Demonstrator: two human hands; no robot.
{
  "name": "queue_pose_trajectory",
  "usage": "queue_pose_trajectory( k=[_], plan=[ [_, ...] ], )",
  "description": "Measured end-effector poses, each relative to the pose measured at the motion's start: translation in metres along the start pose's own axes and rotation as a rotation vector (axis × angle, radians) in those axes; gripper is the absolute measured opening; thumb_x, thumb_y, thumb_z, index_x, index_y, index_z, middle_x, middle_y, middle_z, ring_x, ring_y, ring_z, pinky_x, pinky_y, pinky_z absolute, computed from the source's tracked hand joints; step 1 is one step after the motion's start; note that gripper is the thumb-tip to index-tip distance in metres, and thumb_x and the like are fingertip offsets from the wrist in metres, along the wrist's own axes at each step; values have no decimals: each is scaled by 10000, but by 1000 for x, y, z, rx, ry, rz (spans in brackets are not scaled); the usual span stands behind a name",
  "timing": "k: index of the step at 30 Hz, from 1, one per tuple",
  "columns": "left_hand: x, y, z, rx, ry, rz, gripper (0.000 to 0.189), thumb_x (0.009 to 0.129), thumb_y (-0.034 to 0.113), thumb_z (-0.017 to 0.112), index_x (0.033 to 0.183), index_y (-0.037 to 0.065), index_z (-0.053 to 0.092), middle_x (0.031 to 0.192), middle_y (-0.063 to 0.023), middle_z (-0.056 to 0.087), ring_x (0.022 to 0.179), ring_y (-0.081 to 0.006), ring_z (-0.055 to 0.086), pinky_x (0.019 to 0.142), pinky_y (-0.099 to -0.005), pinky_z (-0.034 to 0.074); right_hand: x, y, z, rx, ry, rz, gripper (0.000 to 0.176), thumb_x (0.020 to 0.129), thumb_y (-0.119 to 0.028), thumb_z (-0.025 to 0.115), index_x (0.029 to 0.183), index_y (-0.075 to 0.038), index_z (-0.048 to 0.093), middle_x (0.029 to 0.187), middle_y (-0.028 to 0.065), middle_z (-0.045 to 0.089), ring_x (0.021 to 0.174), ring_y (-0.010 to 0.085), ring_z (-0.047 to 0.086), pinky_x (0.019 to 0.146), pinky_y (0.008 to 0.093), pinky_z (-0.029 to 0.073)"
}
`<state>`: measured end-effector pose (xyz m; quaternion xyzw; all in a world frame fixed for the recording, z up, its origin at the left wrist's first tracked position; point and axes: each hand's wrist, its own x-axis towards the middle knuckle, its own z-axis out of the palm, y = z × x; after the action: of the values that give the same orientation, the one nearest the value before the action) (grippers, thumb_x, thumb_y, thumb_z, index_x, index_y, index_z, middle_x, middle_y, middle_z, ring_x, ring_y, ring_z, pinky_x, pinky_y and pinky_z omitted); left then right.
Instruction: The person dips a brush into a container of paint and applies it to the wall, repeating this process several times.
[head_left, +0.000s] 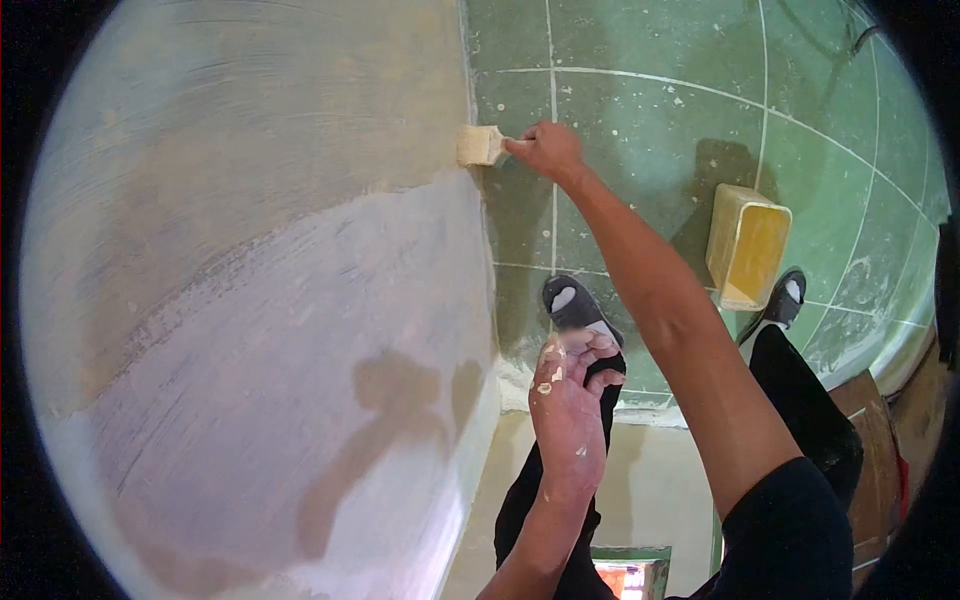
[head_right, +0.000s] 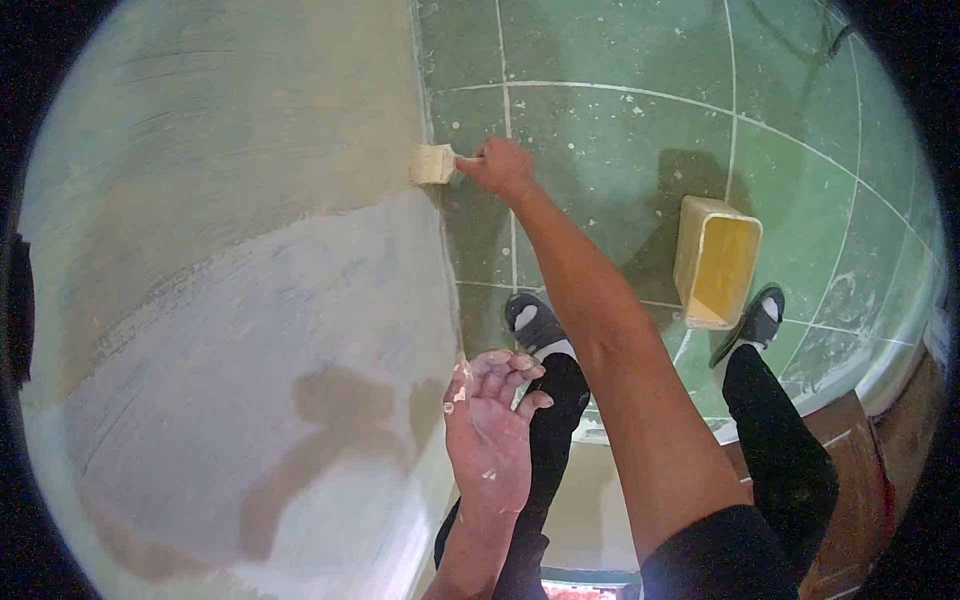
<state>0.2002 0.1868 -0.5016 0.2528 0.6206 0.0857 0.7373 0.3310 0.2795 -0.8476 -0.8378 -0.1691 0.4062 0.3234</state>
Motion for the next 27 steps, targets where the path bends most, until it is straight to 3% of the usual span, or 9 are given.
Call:
queue_pose_trajectory(
  k=[5,8,17,19,23,26,27],
  plan=[
    [0,-1,-5,-35,70,-4,400,1029,423,422,1090,64,587,1035,-80,622,982,-199,582,811,-359,471,-9,2,-4,-187,76,60,587,744,-590,701,870,-18,729,869,212,701,802,378,689,702,470,535],
    [2,-3,-8,-47,103,-19,394,1025,433,434,1089,76,588,1036,-68,620,984,-189,574,803,-352,464,-25,-32,-22,-224,50,-54,573,745,-575,698,843,-11,729,828,220,693,782,382,685,693,473,538],
    [3,-14,-13,17,174,-83,406,1009,455,467,1117,78,572,1036,-58,622,979,-182,585,788,-339,463,-116,-170,-150,60,86,-331,528,702,-577,720,668,-51,701,623,191,614,629,384,619,592,457,493],
    [3,-19,-13,32,150,-31,393,1012,444,465,1104,79,577,1025,-59,624,968,-182,591,771,-334,463,-132,-189,-173,190,83,-424,492,751,-518,727,694,-30,696,533,114,518,496,265,476,514,373,407],
    [7,-19,-17,25,189,-63,365,1018,415,466,1092,78,584,1001,-54,626,952,-173,593,763,-334,464,-105,-166,-161,281,53,-440,500,775,-500,736,693,-10,683,528,100,503,484,226,435,501,347,384],
    [6,-13,-13,39,203,-42,360,1014,414,474,1086,81,589,996,-53,625,951,-172,592,765,-336,466,-80,-128,-120,311,-28,-312,518,808,-509,710,699,-3,688,537,110,516,497,227,452,510,369,391],
    [6,-16,-14,48,203,-23,352,1008,411,482,1080,86,594,997,-55,626,954,-175,592,769,-337,469,-73,-114,-106,244,-18,-262,545,794,-542,697,694,-6,688,582,149,566,564,295,542,557,407,440]
  ],
)
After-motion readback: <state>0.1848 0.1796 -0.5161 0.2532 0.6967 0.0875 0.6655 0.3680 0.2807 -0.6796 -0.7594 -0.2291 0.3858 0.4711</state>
